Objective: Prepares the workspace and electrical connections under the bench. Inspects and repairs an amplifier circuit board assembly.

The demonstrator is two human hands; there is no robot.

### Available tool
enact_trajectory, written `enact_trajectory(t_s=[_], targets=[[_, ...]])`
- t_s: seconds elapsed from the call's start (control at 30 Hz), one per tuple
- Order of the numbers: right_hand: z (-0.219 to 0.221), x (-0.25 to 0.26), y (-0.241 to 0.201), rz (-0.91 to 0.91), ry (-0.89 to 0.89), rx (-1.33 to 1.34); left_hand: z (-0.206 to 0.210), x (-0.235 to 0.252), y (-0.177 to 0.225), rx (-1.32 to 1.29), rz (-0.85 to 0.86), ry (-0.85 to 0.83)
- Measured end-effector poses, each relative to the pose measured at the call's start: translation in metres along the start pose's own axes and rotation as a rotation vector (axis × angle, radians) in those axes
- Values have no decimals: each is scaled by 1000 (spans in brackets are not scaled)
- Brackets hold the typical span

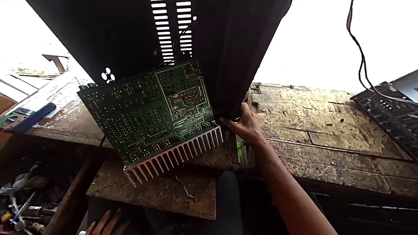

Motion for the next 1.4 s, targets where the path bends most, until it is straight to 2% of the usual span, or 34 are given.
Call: enact_trajectory(t_s=[0.7,1.4], targets=[[-6,-6,-10,-3,67,29,3,-5,-1,6,16,88],[0,2,-2,0,-4,13,4,-7,-4,-16,32,116]])
Point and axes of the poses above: each hand's wrist, its own x-axis towards the middle knuckle, its own z-axis out of the palm, y = z × x, the point moved 7 cm from there along x, towards the middle knuckle, and after that the axes turned 1 degree about x, right-handed, at the moved point
